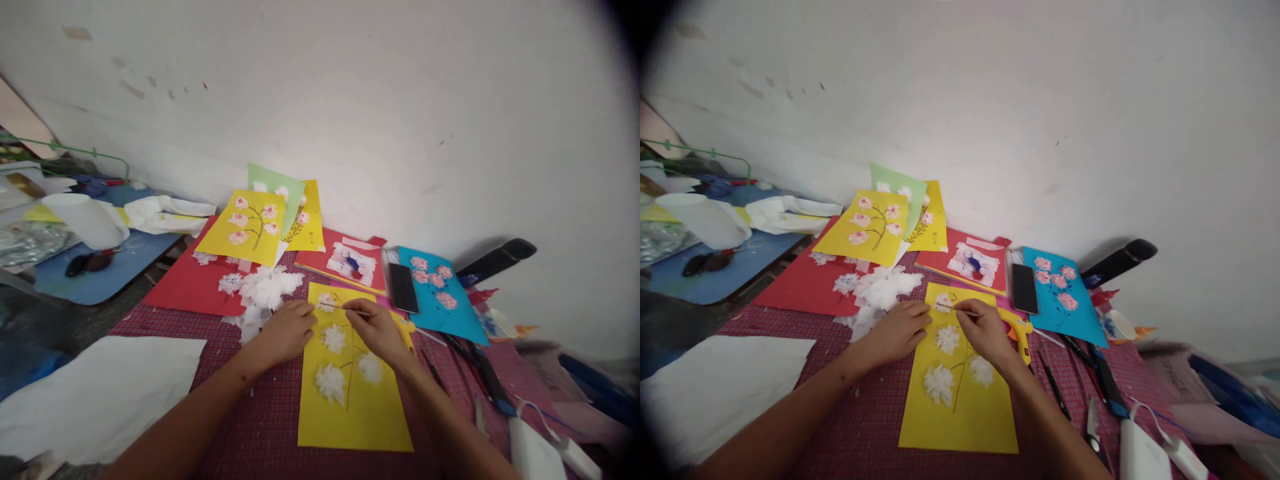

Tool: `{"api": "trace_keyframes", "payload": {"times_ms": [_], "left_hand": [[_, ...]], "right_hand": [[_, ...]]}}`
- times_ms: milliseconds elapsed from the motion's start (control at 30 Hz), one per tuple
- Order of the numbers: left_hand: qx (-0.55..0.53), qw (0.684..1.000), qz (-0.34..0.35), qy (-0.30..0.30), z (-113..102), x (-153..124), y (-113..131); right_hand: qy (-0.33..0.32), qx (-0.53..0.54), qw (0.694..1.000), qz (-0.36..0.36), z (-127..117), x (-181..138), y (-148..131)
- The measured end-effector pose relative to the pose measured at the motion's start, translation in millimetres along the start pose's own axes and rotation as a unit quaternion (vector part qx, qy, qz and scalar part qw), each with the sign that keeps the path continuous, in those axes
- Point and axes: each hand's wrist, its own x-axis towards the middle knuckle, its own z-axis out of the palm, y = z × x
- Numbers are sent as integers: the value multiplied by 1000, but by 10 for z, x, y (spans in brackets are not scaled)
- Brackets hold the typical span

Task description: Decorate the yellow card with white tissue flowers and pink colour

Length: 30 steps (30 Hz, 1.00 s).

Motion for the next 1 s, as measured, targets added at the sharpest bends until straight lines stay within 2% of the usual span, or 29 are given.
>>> {"api": "trace_keyframes", "payload": {"times_ms": [467,700,867,1000], "left_hand": [[-3,1000,-1,-1,26,-7,-20],[-10,1000,1,-2,27,12,-19],[-5,1000,8,-10,29,19,-26],[-15,1000,9,-20,23,20,-34]], "right_hand": [[-19,-47,998,-32,21,-14,39],[29,-14,999,-10,-91,-73,77],[18,-37,999,-13,-83,-135,135],[30,-14,999,3,-89,-166,179]]}}
